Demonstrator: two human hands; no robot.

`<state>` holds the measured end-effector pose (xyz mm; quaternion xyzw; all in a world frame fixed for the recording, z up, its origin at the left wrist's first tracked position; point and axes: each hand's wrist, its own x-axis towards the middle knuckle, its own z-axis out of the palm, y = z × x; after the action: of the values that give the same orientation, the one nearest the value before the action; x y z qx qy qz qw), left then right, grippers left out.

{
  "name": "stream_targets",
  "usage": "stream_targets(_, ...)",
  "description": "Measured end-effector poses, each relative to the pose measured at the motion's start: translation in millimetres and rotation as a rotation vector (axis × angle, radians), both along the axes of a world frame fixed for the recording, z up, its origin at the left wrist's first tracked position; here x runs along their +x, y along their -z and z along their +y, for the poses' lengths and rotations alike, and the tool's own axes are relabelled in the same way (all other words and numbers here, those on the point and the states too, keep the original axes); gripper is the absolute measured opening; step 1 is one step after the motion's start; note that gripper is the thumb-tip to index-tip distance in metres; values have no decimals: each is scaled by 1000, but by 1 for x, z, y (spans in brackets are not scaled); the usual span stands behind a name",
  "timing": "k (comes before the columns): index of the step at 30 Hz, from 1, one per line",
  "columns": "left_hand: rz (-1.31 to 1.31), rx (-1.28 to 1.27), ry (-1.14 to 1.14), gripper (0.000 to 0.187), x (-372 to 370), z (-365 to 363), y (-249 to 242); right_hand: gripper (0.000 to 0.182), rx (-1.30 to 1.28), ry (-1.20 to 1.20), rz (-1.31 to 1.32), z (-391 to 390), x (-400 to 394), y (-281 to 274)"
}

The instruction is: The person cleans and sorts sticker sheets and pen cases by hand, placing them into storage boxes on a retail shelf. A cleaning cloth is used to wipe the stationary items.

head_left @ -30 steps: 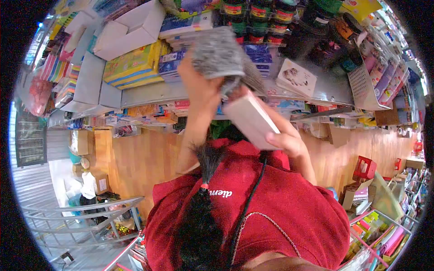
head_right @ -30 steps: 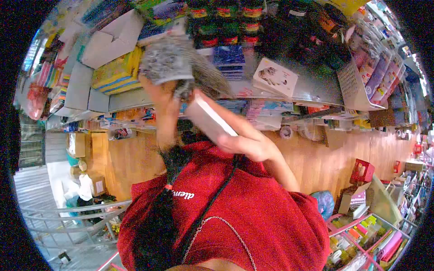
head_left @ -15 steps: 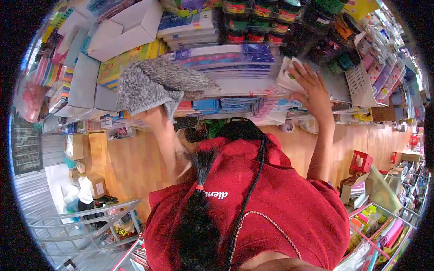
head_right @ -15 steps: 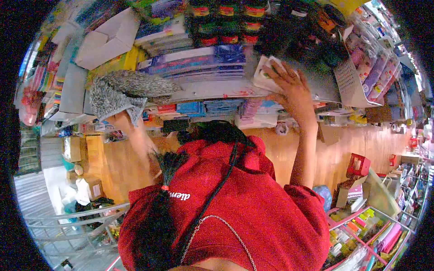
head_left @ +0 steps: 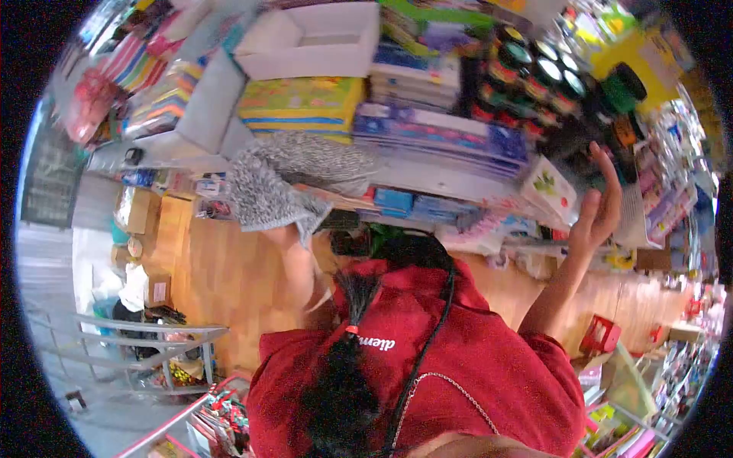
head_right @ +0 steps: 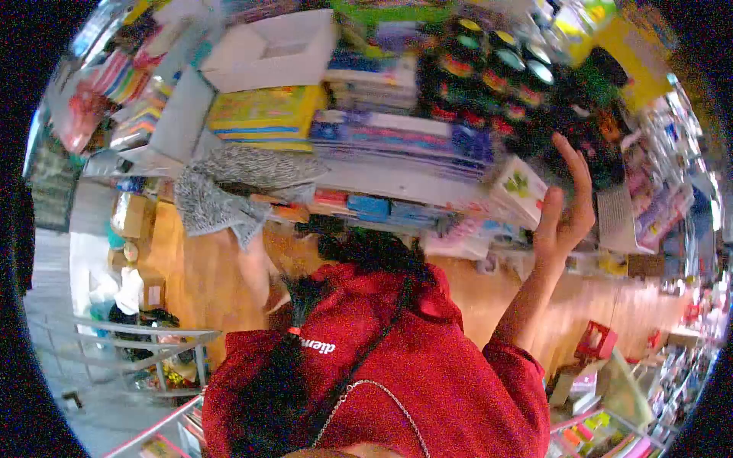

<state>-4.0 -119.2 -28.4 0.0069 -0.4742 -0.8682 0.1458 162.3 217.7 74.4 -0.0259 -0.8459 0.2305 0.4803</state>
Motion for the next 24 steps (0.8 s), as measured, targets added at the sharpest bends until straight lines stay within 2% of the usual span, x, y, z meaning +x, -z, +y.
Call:
stream_targets(2,-3,-5,-3,45,-1,-13,0,37,-90,-181,62,-42,-31,-24)
stream_targets(4,2,-12,-9,45,-4,-27,0,28,45,-237,-82,-85,-73,-48)
stream_targets(5,2,-13,-16,45,-4,-35,0,27,-35,-338,-131,-110,-101,-55)
stream_targets(6,7,-14,-22,45,-5,-43,-1,26,44,-412,-47,-124,-136,-51)
stream_targets(8,8,-23,-40,46,-3,-59,-1,35,67,-418,-113,-155,-195,-47)
stream_targets(10,11,-27,-68,46,-1,-73,-1,52,203,-275,-187,-177,-253,-37)
stream_targets(12,17,-30,-104,46,3,-86,-1,68,300,-120,-574,-186,-311,-31)
stream_targets(15,9,-28,-169,47,8,-109,2,77,309,-213,-798,-201,-317,-51)
stream_targets(18,-8,-19,-235,47,16,-128,3,76,258,-339,-810,-190,-344,-38)
stream_targets(24,-12,-15,-253,48,22,-131,11,62,229,-367,-706,-195,-331,-48)
